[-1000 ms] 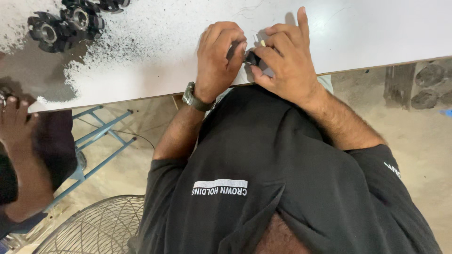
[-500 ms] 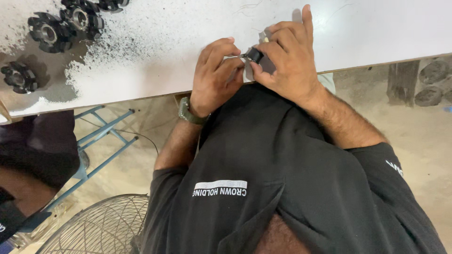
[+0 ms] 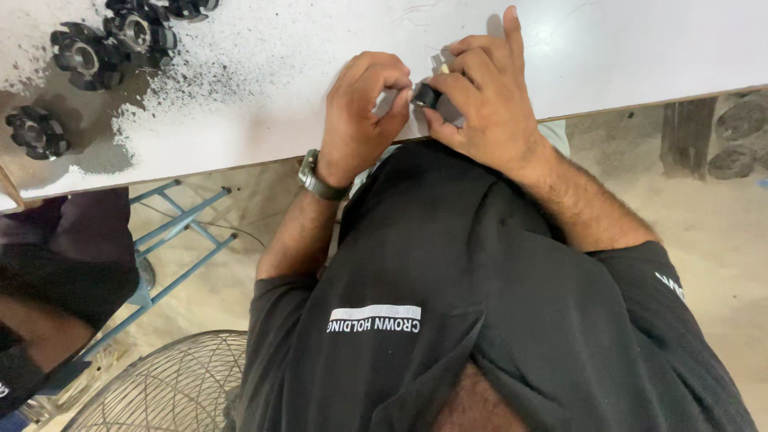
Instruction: The person sits at a workbench fitting black clutch shoe pads into the slots of metal clutch hub plates, using a small flat tool to press each pad into place. They work through many hubs one at a time, setting finished assemblies aside and picking up new pads and hubs from the table.
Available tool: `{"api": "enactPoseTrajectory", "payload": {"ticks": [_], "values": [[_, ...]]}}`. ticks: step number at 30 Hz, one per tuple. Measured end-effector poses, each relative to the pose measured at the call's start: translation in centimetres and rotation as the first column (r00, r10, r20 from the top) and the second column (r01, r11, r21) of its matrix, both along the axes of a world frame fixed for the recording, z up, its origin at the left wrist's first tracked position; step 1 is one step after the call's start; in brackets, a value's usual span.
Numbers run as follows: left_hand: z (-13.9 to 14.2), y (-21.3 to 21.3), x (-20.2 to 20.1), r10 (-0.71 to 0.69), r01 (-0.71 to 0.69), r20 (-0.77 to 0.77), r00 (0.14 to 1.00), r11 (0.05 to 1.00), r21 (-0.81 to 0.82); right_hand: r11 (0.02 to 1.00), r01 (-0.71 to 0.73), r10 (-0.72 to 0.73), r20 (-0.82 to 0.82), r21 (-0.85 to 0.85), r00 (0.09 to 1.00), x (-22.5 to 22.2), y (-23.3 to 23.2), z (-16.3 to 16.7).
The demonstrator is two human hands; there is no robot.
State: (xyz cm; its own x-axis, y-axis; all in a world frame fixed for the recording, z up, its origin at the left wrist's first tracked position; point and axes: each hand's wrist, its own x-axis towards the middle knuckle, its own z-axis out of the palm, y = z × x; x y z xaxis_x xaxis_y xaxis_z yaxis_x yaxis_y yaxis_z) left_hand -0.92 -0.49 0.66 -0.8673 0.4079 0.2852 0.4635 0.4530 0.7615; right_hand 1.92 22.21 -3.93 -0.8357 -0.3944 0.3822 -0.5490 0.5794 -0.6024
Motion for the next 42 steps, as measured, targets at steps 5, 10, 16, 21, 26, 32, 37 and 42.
{"api": "enactPoseTrajectory", "payload": {"ticks": [5, 10, 16, 21, 26, 32, 37, 42], "values": [[0.3, -0.7, 0.9, 0.033, -0.032, 0.011, 0.999, 0.997, -0.071, 1.0, 0.004, -0.003, -0.015, 0.003, 1.0, -0.2, 0.0, 0.0], [-0.5, 0.0, 1.8, 0.11, -0.115, -0.038, 0.993, 0.982, -0.15, 1.0, 0.005, -0.005, -0.004, 0.023, 1.0, -0.3, 0.1, 0.5], [-1.3, 0.6, 2.3, 0.125, -0.125, -0.004, 0.992, 0.989, -0.075, 0.992, 0.018, -0.033, -0.11, -0.128, 0.993, 1.3, 0.0, 1.0], [-1.6, 1.1, 2.5, 0.168, -0.168, -0.018, 0.986, 0.986, -0.001, 0.959, 0.027, -0.043, -0.052, -0.284, 0.998, 2.5, -1.5, -0.4], [-2.0, 1.1, 2.5, 0.166, -0.165, -0.019, 0.986, 0.985, 0.05, 0.977, 0.031, -0.05, -0.086, -0.211, 0.995, 2.5, -1.6, -1.2], [-2.3, 1.2, 2.5, 0.162, -0.161, -0.009, 0.987, 0.984, 0.076, 0.981, 0.044, -0.062, -0.089, -0.191, 0.994, 2.4, -1.4, -1.3], [-2.3, 1.3, 2.5, 0.15, -0.149, -0.003, 0.989, 0.983, 0.109, 0.989, 0.041, -0.058, -0.114, -0.145, 0.992, 2.2, -1.6, -1.0], [-2.1, 2.1, 1.4, 0.052, -0.053, 0.008, 0.999, 0.987, 0.154, 0.992, 0.059, -0.071, -0.1, -0.111, 0.992, 1.4, -0.3, 0.4]]}}
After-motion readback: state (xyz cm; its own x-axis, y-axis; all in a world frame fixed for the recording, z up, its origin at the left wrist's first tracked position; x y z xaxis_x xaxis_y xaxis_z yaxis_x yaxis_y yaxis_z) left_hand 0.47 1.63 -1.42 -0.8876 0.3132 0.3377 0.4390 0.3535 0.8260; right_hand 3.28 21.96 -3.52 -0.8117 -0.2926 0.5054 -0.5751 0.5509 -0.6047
